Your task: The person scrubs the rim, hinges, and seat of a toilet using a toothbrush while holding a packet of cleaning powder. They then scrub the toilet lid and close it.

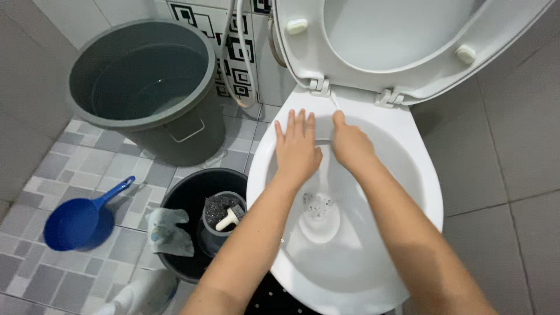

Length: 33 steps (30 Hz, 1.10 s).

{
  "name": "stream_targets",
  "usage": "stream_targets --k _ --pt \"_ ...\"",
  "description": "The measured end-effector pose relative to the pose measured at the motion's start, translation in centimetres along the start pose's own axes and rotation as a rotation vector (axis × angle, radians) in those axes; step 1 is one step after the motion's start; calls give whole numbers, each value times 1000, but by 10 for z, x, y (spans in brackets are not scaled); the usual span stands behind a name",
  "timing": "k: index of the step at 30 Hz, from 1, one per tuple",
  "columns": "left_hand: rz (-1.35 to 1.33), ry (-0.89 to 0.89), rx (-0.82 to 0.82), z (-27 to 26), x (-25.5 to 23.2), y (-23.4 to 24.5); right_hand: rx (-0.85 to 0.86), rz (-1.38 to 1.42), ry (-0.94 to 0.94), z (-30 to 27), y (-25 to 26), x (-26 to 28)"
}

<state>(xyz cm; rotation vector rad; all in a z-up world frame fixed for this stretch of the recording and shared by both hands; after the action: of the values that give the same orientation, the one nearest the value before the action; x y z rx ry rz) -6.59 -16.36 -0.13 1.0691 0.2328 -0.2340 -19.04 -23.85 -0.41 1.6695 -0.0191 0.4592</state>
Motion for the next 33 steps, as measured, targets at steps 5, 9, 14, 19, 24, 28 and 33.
stream_targets --k 5,9,14,19,24,28,33 --pt "1 -117 50 -7 -12 -6 -19 -192 -99 26 27 -25" --pt "-11 -123 91 -2 -8 -11 -40 -273 -100 30 19 -36" --pt "-89 -128 96 -3 -14 -13 -18 -260 -149 13 15 -57" --pt "-62 -91 123 1 -8 -12 -74 -226 -169 30 24 -49" --pt "-82 -63 141 3 -4 -14 43 -363 -181 -22 26 -50" --pt "-19 -68 142 -2 -5 -18 -81 -468 -70 -8 46 -34" --pt "-35 -61 180 -1 -2 -23 50 -562 -132 -33 52 -36"
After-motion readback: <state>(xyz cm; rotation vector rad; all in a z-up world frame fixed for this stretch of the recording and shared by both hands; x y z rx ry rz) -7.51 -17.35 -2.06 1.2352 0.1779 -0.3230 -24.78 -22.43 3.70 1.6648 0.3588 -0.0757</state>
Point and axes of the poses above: each hand's wrist, its own z-axis towards the middle knuckle, its own y-axis out of the back of the hand, x = y × z, the point moved 6 cm from there along z, towards the middle knuckle, and after that the axes turned 4 degrees about z, right-handed, at the moved point
